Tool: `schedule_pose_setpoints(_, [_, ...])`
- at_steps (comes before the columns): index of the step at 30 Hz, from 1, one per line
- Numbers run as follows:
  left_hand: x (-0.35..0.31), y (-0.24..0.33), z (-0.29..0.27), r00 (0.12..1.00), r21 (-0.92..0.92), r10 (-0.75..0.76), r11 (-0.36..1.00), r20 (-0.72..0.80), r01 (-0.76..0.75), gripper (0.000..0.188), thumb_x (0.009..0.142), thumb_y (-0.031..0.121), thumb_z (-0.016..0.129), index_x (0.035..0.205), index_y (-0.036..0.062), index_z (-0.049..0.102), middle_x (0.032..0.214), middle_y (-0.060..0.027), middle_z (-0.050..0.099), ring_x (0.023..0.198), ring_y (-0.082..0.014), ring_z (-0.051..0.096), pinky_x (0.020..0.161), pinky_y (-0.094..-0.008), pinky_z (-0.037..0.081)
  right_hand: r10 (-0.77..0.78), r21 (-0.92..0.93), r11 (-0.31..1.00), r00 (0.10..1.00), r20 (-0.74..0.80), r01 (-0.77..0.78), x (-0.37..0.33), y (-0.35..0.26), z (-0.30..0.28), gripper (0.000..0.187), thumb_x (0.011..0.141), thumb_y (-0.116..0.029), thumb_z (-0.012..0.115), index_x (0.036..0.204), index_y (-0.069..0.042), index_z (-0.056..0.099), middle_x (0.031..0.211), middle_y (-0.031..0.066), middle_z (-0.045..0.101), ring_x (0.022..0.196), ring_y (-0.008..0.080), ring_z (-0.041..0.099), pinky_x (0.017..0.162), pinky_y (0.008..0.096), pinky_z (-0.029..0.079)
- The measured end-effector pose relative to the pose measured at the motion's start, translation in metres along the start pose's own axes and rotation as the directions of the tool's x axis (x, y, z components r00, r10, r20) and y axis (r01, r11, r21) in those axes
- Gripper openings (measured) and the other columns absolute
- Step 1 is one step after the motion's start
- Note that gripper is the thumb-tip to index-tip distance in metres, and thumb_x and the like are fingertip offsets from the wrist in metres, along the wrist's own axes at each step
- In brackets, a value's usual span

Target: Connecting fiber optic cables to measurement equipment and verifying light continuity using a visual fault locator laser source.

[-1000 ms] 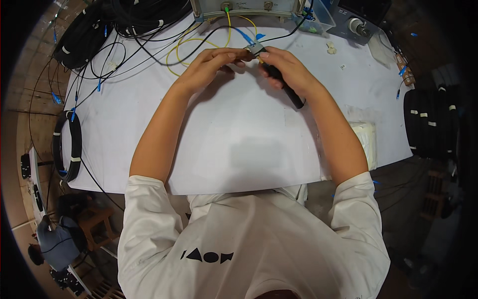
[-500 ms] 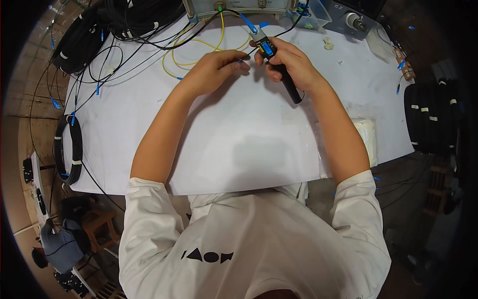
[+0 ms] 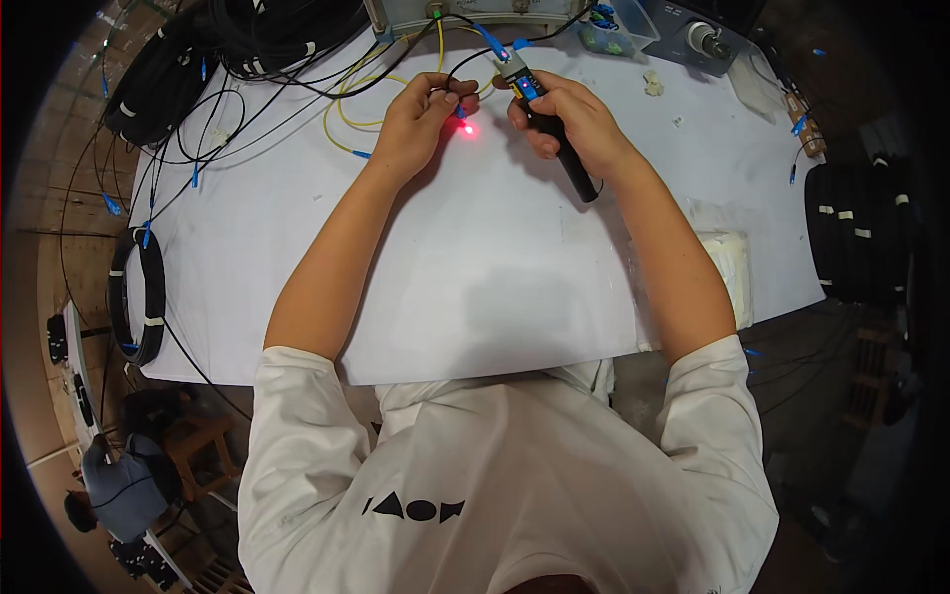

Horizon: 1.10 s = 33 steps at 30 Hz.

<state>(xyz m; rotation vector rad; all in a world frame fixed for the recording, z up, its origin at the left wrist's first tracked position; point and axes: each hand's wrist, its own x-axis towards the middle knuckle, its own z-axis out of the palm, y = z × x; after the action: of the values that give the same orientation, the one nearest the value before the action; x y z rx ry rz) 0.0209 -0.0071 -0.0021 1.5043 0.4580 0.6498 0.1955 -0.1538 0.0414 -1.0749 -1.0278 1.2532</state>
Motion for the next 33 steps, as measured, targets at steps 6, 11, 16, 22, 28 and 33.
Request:
schedule_pose_setpoints(6, [-0.001,0.004,0.001,1.0,0.187,-0.02,0.982,0.003,0.019,0.02,0.102,0.005,0.046,0.118,-0.0063,0.05,0.117,-0.0151,0.068,0.107,-0.0176,0.064,0.097,-0.03,0.049,-0.002,-0.042,0.999,1.0,-0.025,0.001,-0.001,0.002,-0.001,0.045,0.088,-0.011,0.038,0.128,0.003,0.051,0.087,0.0077,0.058,0.054,0.0091,0.041,0.05,0.0248,0.037])
schedule_pose_setpoints(11, [0.002,0.0,-0.011,0.999,0.092,0.01,0.996,-0.05,-0.005,0.022,0.096,0.006,0.062,0.114,-0.0065,0.062,0.103,-0.0103,0.071,0.096,-0.0152,0.067,0.086,-0.027,0.055,0.014,-0.072,0.997,1.0,-0.026,-0.016,0.0,0.004,0.0,0.046,0.087,-0.011,0.038,0.129,0.003,0.051,0.086,0.0079,0.058,0.054,0.0091,0.042,0.05,0.0248,0.038])
schedule_pose_setpoints(16, [0.0,0.001,-0.01,0.997,0.118,-0.002,0.993,-0.073,0.01,0.022,0.094,0.008,0.066,0.11,-0.0061,0.066,0.101,-0.01,0.071,0.089,-0.0152,0.069,0.08,-0.0259,0.056,0.04,-0.093,0.995,0.999,-0.015,-0.041,-0.001,0.001,0.003,0.047,0.086,-0.011,0.038,0.13,0.002,0.051,0.087,0.0083,0.058,0.054,0.0094,0.042,0.05,0.0248,0.038])
schedule_pose_setpoints(22, [0.003,-0.002,-0.012,0.996,0.19,0.019,0.982,-0.087,-0.002,0.022,0.093,0.009,0.068,0.109,-0.0049,0.067,0.097,-0.0089,0.071,0.088,-0.0141,0.069,0.079,-0.0248,0.055,0.036,-0.097,0.995,0.999,-0.01,-0.037,0.0,0.004,0.001,0.048,0.086,-0.011,0.039,0.13,0.002,0.051,0.087,0.0079,0.058,0.054,0.0096,0.042,0.051,0.0247,0.039])
schedule_pose_setpoints(28, [0.005,-0.007,-0.015,0.997,0.201,0.014,0.98,-0.082,0.003,0.022,0.093,0.01,0.067,0.109,-0.005,0.067,0.098,-0.009,0.071,0.088,-0.0145,0.069,0.08,-0.0251,0.056,0.034,-0.093,0.995,0.999,-0.021,-0.035,0.002,0.007,0.0,0.048,0.086,-0.011,0.04,0.131,0.002,0.052,0.087,0.0077,0.058,0.054,0.0101,0.043,0.052,0.0247,0.039])
schedule_pose_setpoints(33, [0.005,-0.006,-0.013,0.995,0.257,-0.006,0.966,-0.102,0.032,0.022,0.092,0.01,0.069,0.109,-0.0049,0.068,0.096,-0.0091,0.071,0.088,-0.015,0.069,0.08,-0.0258,0.056,0.028,-0.095,0.995,1.0,-0.005,-0.028,0.001,0.007,-0.001,0.047,0.086,-0.01,0.04,0.13,0.002,0.052,0.087,0.0073,0.059,0.055,0.0099,0.044,0.052,0.0238,0.04])
